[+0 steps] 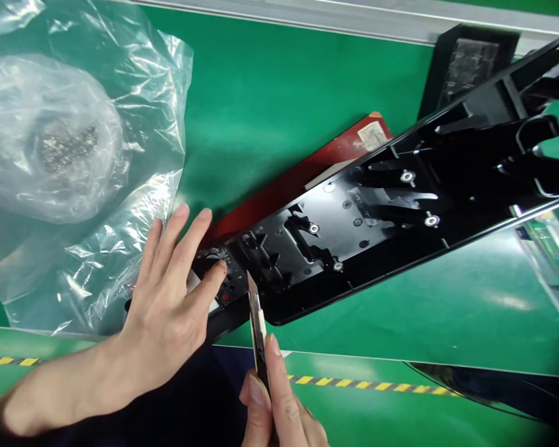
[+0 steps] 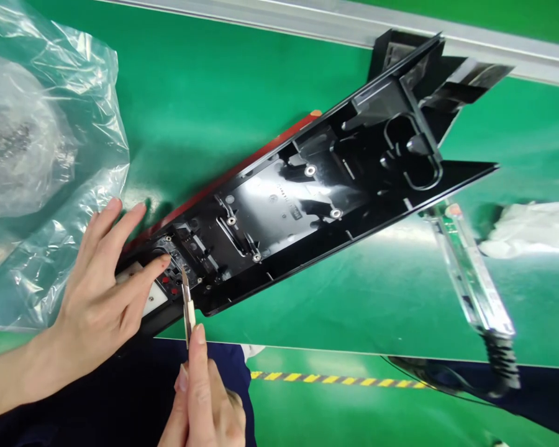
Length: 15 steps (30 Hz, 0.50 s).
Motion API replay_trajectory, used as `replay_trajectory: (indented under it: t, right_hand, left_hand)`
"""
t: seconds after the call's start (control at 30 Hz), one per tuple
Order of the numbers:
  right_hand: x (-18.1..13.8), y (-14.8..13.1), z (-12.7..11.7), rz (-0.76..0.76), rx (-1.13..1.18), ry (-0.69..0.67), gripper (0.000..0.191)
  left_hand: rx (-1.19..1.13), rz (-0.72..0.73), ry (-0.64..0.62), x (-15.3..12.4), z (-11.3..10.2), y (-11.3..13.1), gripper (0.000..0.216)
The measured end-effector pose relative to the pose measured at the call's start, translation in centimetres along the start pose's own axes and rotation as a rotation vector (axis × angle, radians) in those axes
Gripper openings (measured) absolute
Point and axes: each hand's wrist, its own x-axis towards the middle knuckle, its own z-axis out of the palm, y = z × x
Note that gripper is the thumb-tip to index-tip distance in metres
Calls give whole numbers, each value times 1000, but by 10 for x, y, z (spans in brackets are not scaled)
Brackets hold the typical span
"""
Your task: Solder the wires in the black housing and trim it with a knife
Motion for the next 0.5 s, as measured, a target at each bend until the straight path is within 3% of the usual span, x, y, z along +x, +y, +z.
replay_trajectory:
  t: [0.17,0.3,0.5]
  right_hand:
    - [6,-2,-1,-84,-220,24,56]
    - [10,-4,2,-157,-325,19,59]
    - [8,-6,11,-97,-258,-43,58]
  left_hand:
    - [-70,-23,73,-5,-5,-3,26]
    - [-30,8,36,-6,-4,-4,34]
    - [20,9,-42,-7,-5,-4,36]
